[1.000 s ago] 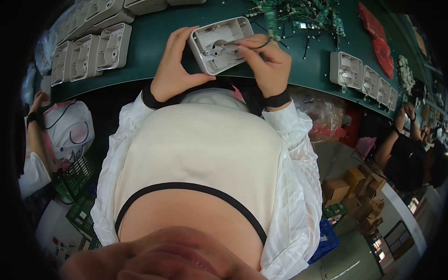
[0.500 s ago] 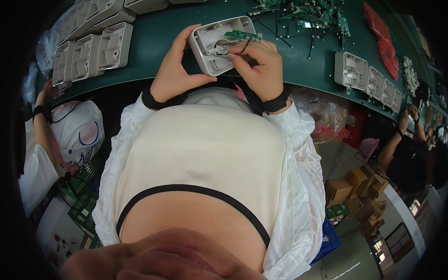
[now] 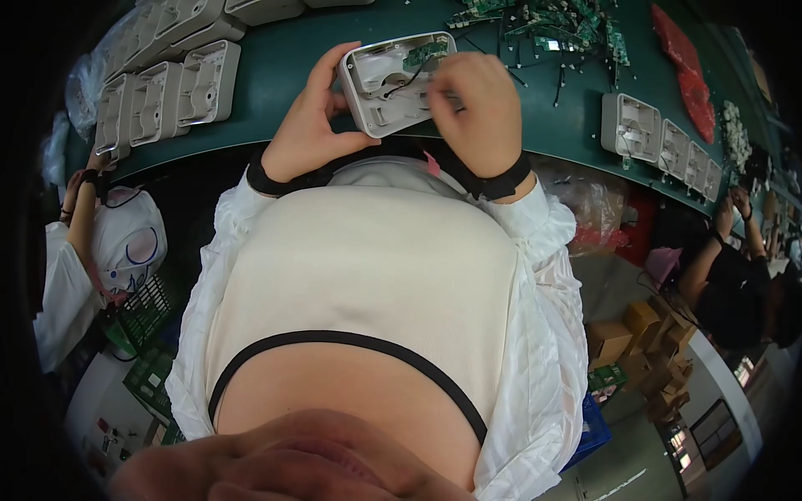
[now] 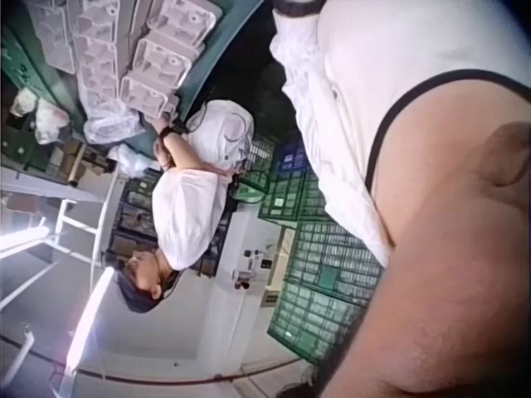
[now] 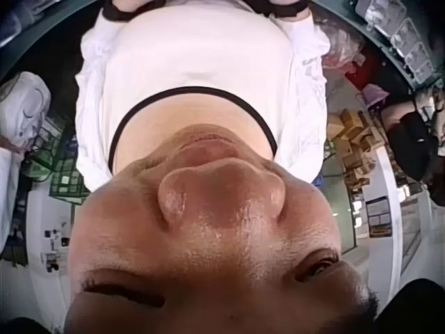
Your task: Assembling electronic circuit boards into plastic housings on a factory production line.
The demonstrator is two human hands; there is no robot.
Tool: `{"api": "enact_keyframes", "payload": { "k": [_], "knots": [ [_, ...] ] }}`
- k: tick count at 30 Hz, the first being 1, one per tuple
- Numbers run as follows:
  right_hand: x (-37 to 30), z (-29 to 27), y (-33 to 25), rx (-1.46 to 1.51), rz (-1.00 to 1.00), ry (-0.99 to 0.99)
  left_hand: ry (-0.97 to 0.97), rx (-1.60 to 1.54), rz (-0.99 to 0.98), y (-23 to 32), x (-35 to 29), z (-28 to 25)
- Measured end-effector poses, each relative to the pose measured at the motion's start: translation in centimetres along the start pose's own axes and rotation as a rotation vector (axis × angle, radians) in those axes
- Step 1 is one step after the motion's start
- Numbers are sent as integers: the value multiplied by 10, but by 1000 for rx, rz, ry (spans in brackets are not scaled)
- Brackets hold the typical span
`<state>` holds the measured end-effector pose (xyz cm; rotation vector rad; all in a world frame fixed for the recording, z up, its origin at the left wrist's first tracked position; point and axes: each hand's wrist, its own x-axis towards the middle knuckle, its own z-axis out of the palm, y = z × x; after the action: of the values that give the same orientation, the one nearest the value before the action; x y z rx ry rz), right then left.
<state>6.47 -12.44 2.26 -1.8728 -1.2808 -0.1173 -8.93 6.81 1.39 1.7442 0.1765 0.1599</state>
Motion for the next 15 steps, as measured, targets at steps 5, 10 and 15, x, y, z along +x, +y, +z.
{"api": "enact_keyframes", "payload": {
  "k": [5, 10, 15],
  "knots": [
    [4, 1, 6, 230, 254, 128, -26, 123, -5, 3, 1, -6],
    [6, -1, 11, 224, 115, -14, -19, 142, -26, 3, 0, -8],
    [12, -25, 6, 155, -225, -31, -57, 149, -40, 14, 1, -8]
  ]
}}
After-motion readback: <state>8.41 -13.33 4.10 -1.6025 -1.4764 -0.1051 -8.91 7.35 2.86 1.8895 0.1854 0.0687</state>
